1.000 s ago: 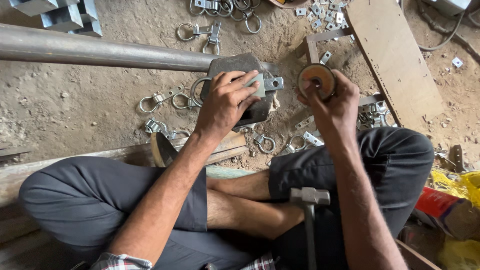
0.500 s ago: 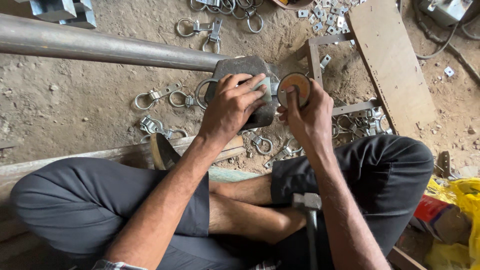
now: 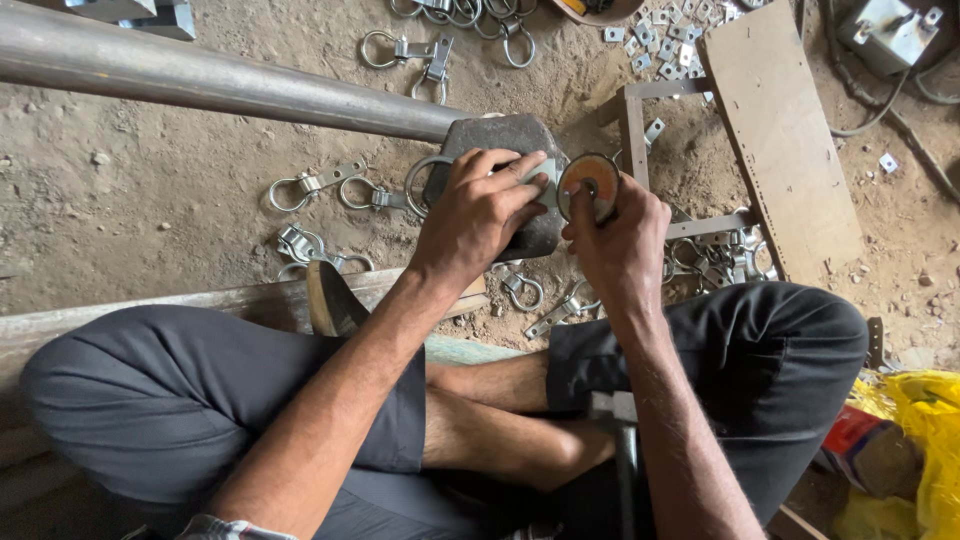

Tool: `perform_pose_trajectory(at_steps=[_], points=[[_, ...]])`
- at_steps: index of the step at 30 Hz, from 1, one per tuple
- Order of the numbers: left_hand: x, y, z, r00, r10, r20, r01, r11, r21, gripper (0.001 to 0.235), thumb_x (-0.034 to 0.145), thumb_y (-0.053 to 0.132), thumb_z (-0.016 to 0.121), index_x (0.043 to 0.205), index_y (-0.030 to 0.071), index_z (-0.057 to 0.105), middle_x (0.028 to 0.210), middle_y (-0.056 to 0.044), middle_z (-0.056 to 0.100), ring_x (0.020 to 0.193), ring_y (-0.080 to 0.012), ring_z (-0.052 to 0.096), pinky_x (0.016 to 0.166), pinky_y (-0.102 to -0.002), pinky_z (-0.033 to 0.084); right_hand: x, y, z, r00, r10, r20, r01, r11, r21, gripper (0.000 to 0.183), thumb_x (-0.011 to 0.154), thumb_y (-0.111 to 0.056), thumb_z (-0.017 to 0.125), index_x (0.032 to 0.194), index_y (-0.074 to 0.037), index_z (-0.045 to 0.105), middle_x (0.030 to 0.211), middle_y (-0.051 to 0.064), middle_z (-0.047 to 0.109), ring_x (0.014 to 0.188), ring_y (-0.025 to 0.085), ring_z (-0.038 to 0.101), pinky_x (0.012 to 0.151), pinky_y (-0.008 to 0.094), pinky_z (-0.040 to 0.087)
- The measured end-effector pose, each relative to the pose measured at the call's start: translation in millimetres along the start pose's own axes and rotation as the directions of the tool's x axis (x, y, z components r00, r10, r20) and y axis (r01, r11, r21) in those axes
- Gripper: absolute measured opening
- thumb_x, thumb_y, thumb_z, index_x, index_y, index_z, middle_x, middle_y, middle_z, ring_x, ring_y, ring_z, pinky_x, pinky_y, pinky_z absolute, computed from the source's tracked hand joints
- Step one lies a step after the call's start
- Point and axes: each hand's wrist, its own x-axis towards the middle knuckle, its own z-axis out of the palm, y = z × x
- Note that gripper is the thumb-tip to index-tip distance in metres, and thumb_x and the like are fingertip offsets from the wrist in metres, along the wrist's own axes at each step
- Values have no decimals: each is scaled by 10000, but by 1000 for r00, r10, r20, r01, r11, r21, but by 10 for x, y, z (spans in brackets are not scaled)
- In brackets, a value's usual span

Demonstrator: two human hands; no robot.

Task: The person aligns metal buckle parts on a metal jig and uses a hammer with a punch to join them. They pick up components from the ground, position them on the jig, and secure them with repeated hammer strikes.

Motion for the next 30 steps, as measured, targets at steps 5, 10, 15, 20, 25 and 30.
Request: perform_pose_trajectory(at_steps=[5, 10, 15, 20, 25, 30], points=[[-6, -39, 65, 1000, 4, -16, -4, 1000, -1, 215, 915, 198, 789, 1106, 99, 794, 1305, -53, 721, 1180, -245, 637, 1077, -409, 483, 47, 23, 28, 996, -88, -18, 84, 986, -143, 172, 1023, -133, 633, 959, 7, 710, 653, 93, 724, 544, 140, 733, 487, 279, 582], [-6, 1, 7, 1000, 5, -18, -5, 999, -47, 244, 889, 198, 772, 1103, 83, 790, 1287, -64, 723, 1185, -267, 638, 1081, -431, 485, 212, 79, 92, 965, -261, -29, 246, 938, -245, 178, 1054, -136, 626, 986, 8, 705, 611, 71, 712, 490, 135, 681, 559, 335, 533], [23, 24, -11, 1000, -3, -12, 3, 1000, -12, 182, 970, 123, 699, 1130, 82, 777, 1336, -61, 720, 1199, -270, 627, 1085, -404, 497, 13, 90, 63, 992, -129, -12, 123, 968, -217, 191, 1031, -181, 578, 1066, -70, 729, 786, 66, 724, 519, 129, 660, 495, 320, 538], [16, 26, -26, 1000, 6, -5, -6, 1000, -6, 218, 952, 100, 689, 1151, 73, 775, 1323, -72, 706, 1230, -280, 623, 1107, -426, 486, 212, 269, 160, 947, -310, -85, 256, 889, -380, 158, 1084, -220, 610, 1060, -91, 699, 801, 84, 698, 597, 214, 591, 713, 424, 460], [19, 47, -56, 1000, -6, -11, 5, 1000, -18, 214, 919, 111, 706, 1116, 63, 775, 1304, -75, 718, 1212, -293, 622, 1090, -426, 495, 66, 222, 157, 971, -234, -50, 199, 907, -371, 168, 1069, -221, 603, 1055, -98, 717, 795, 96, 670, 600, 217, 528, 761, 434, 404], [-21, 8, 80, 999, -47, 8, 47, 998, -41, 269, 900, 142, 749, 1152, 46, 766, 1275, -88, 714, 1181, -286, 623, 1058, -441, 495, 155, 237, 179, 975, -213, -60, 173, 903, -394, 187, 1068, -227, 611, 1074, -89, 737, 790, 92, 689, 632, 235, 522, 829, 426, 395]])
